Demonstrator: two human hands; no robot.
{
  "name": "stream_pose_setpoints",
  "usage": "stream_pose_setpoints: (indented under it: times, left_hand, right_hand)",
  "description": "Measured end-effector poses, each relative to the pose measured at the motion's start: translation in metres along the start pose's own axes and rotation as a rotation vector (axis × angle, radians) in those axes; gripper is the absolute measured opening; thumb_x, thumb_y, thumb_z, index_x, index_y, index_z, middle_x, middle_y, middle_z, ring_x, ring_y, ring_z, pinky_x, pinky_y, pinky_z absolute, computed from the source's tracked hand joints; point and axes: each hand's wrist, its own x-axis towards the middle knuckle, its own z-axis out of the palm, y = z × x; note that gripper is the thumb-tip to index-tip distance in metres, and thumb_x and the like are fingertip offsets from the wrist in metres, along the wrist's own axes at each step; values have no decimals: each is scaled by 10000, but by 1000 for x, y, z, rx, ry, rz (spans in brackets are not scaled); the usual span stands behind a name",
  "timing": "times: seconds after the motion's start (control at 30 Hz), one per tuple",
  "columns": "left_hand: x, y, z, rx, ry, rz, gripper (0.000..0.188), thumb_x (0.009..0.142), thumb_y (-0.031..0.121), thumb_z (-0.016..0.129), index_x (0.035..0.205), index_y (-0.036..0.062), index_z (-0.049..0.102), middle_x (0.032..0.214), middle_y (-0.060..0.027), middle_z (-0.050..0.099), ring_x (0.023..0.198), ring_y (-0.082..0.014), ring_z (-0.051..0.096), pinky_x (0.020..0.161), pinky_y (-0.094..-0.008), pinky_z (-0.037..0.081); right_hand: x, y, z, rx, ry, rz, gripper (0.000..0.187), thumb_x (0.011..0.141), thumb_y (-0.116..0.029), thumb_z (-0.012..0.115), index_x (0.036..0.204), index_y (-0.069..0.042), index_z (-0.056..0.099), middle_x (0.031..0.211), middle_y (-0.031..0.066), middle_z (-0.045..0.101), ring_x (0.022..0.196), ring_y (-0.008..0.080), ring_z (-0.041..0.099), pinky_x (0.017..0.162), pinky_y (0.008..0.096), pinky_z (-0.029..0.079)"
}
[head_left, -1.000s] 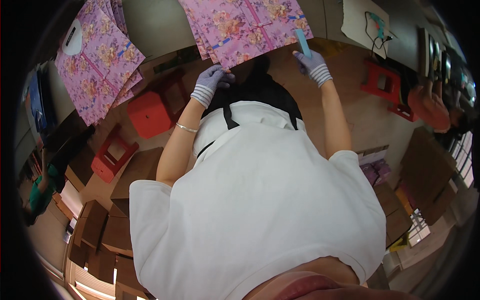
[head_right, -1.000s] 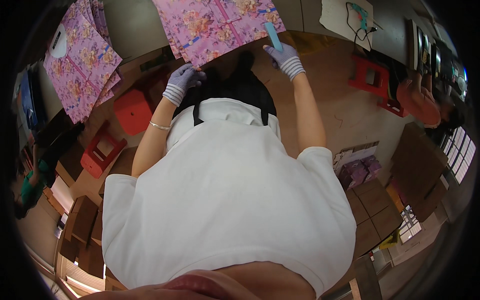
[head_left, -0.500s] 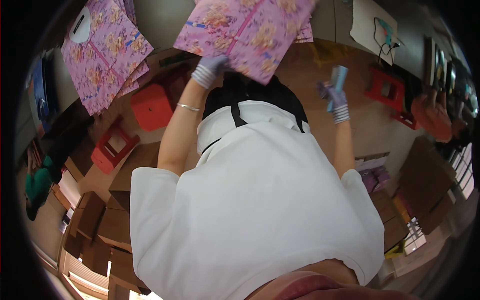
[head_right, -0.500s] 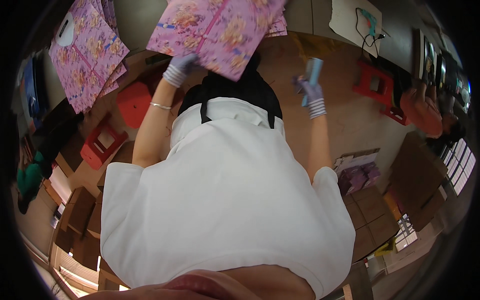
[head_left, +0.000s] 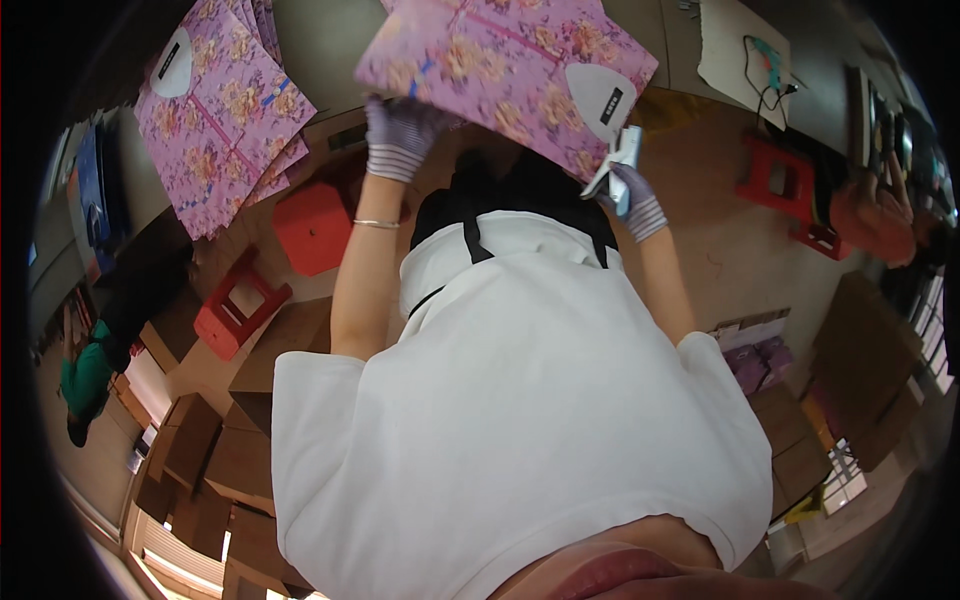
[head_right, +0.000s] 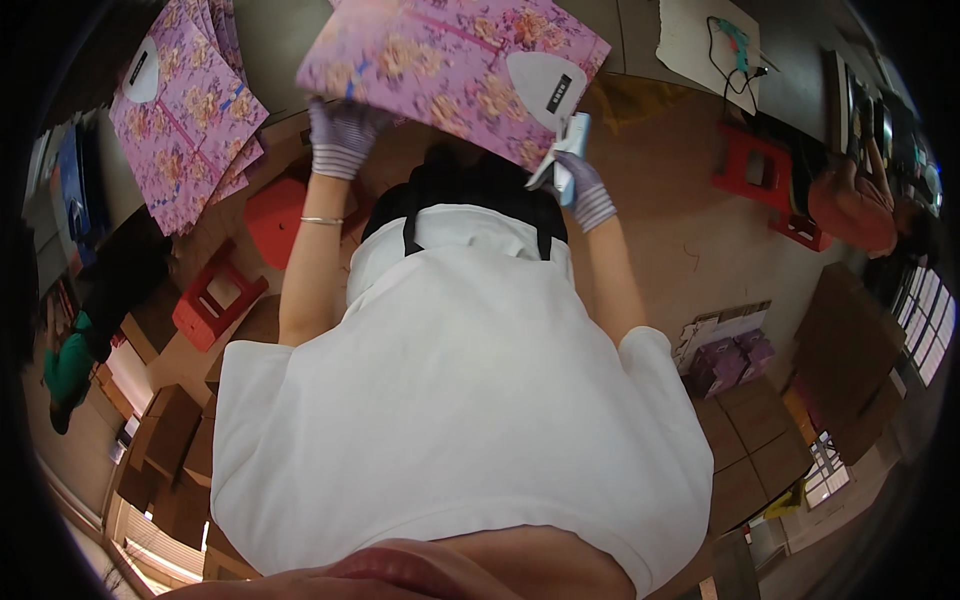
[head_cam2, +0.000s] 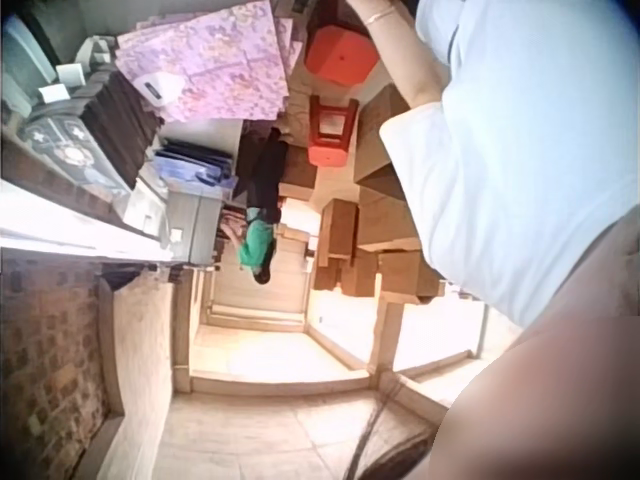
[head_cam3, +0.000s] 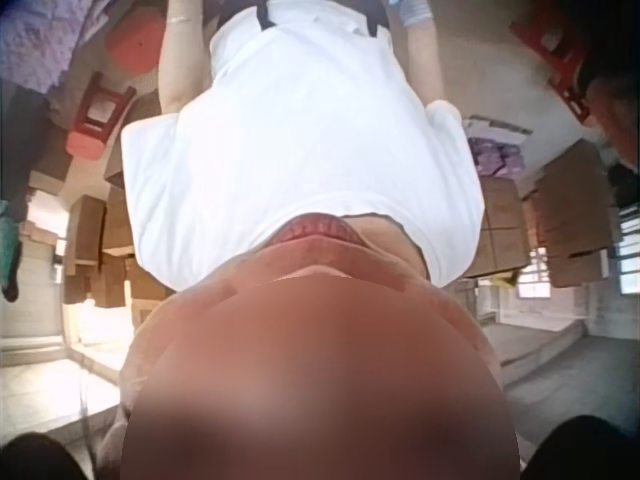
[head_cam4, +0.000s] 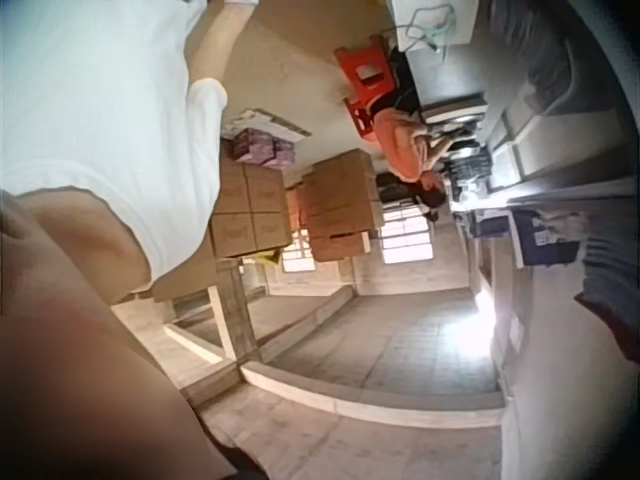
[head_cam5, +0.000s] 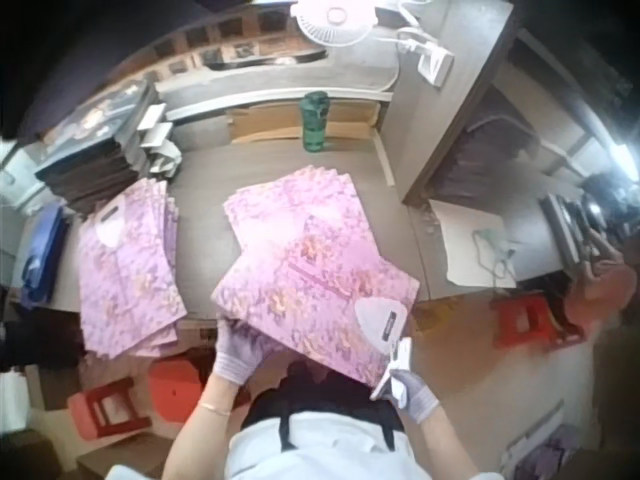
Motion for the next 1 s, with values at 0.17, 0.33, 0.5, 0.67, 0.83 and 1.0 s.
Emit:
stream_pose_setpoints:
  times: [0.17, 0.33, 0.5, 0.67, 0.83, 1.0]
  left_hand:
    - [-2, -81, 5, 630, 158, -311, 341, 804, 291, 485, 1009, 19, 499, 919, -118, 551, 759, -173, 558, 656, -295, 468]
    - [9, -92, -13, 1203, 360, -185, 204, 739, 177, 597, 848, 7, 563, 662, -60, 560, 516, -131, 522, 495, -234, 444]
    - [4, -84, -3, 1047, 373, -95, 208, 738, 181, 604, 834, 0, 569, 637, -48, 562, 474, -113, 495, 449, -230, 411]
    - [2, -81, 3, 1040, 345, -77, 204, 734, 173, 607, 831, -2, 569, 648, -50, 568, 478, -115, 504, 449, -229, 412]
    - [1, -80, 8, 1082, 331, -59, 193, 726, 171, 610, 796, -3, 564, 631, -48, 564, 483, -115, 509, 456, -235, 426]
    - [-2, -67, 11, 1099, 339, -97, 210, 697, 168, 616, 782, -20, 578, 632, -57, 575, 485, -116, 513, 458, -245, 426]
  right_hand:
    - [11, 25, 71, -92, -303, -57, 325, 749, -165, 581, 996, 18, 472, 816, 85, 557, 778, 212, 587, 674, 284, 477]
    - [-6, 18, 92, -542, -411, -126, 253, 755, -194, 587, 898, -5, 496, 766, 37, 548, 688, 126, 560, 595, 240, 440]
    - [-15, 9, 57, -1174, -389, 54, 312, 751, -254, 610, 915, -21, 483, 750, 55, 555, 645, 125, 554, 574, 255, 454]
    - [-3, 32, 61, -954, -425, -304, 318, 752, -275, 610, 897, -14, 503, 683, 54, 551, 537, 127, 531, 499, 260, 445]
    - [-15, 31, 100, -1146, -163, -239, 278, 758, -287, 600, 829, -28, 529, 555, 38, 524, 444, 126, 499, 456, 267, 430]
    - [-14, 20, 101, -1124, -213, -139, 294, 758, -310, 595, 804, -27, 527, 557, 42, 527, 445, 115, 500, 448, 253, 424]
